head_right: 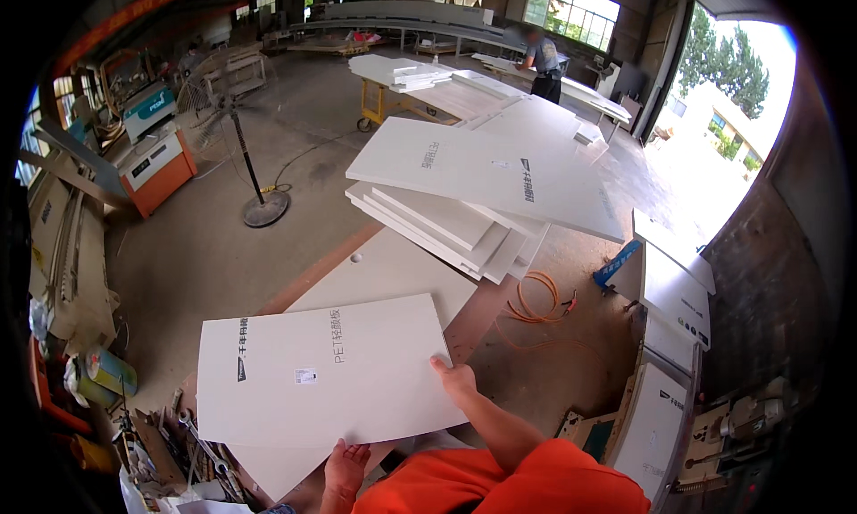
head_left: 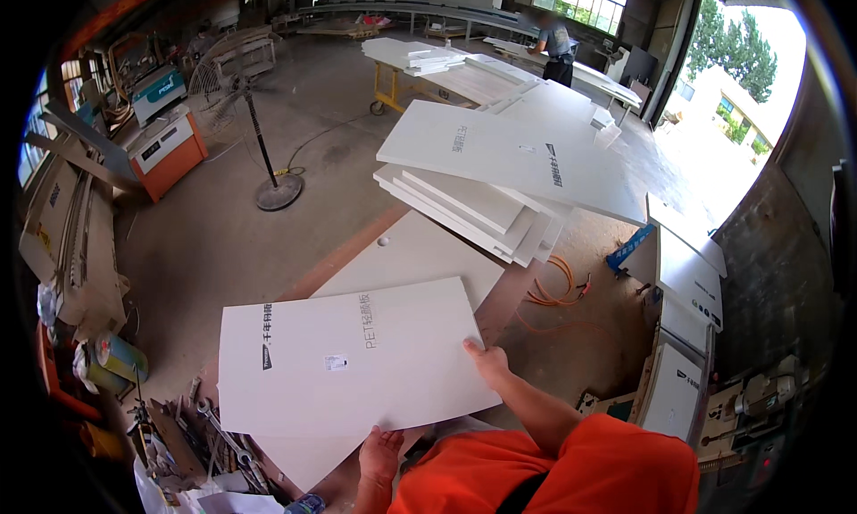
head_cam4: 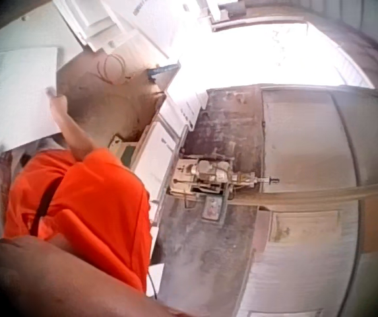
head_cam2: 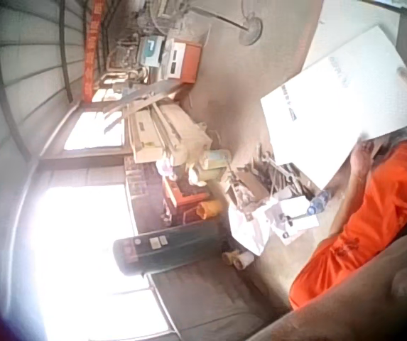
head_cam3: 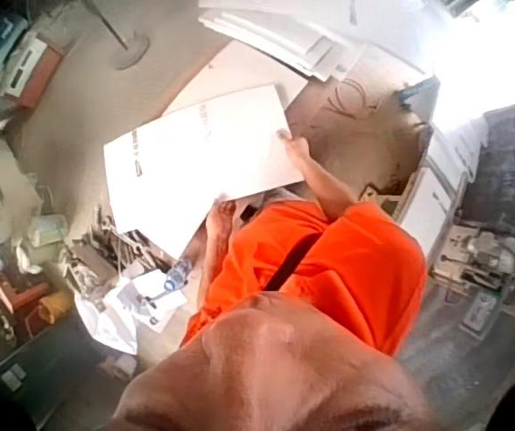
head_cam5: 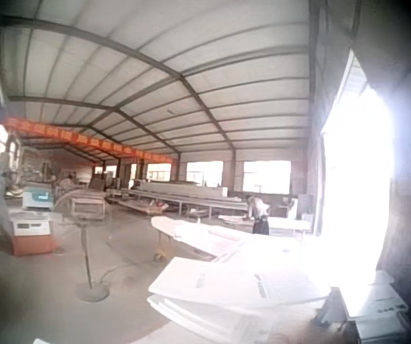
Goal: The person wipes the surfaces of white rectangular panels with a cloth, occasionally flipping them over to clean both sides. They handle the panels one at a time, moving them between a workbench and a nearby stack.
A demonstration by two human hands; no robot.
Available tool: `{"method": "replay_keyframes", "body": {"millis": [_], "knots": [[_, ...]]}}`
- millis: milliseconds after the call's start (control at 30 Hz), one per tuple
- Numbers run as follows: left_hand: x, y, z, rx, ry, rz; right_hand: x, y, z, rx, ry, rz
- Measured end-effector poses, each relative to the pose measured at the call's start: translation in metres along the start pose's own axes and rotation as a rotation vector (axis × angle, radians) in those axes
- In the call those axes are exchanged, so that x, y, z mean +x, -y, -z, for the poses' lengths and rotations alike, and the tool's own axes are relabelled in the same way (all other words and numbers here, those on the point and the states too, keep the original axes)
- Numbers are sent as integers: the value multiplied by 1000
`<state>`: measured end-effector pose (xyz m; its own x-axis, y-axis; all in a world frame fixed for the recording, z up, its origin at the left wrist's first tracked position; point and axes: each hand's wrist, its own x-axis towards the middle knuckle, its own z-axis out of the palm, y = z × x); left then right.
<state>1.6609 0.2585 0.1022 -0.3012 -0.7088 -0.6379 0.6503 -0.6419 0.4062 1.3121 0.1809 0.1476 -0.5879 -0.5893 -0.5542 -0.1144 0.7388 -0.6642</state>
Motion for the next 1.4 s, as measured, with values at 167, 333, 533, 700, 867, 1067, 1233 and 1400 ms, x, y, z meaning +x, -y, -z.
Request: {"method": "replay_keyframes", "body": {"millis": [167,333,533,700,867,1067,1233,1400], "knots": [[-14,-19,14,-192,17,-103,-43,-37,38,-62,-174,56],[-18,2,-14,-107,134,-159,-96,-36,109,32,-385,261],[-39,6,-195,119,229,-231,-81,0,245,376,-428,406],[10,13,-330,286,392,-247,-31,36,371,555,-351,334],[63,51,-466,474,475,-348,50,70,490,359,-391,263],[108,103,-573,395,376,-413,145,56,611,-105,-787,423],[164,108,-593,522,254,-456,167,31,599,580,-317,469],[188,74,-615,876,215,-315,197,52,540,751,-291,671]]}}
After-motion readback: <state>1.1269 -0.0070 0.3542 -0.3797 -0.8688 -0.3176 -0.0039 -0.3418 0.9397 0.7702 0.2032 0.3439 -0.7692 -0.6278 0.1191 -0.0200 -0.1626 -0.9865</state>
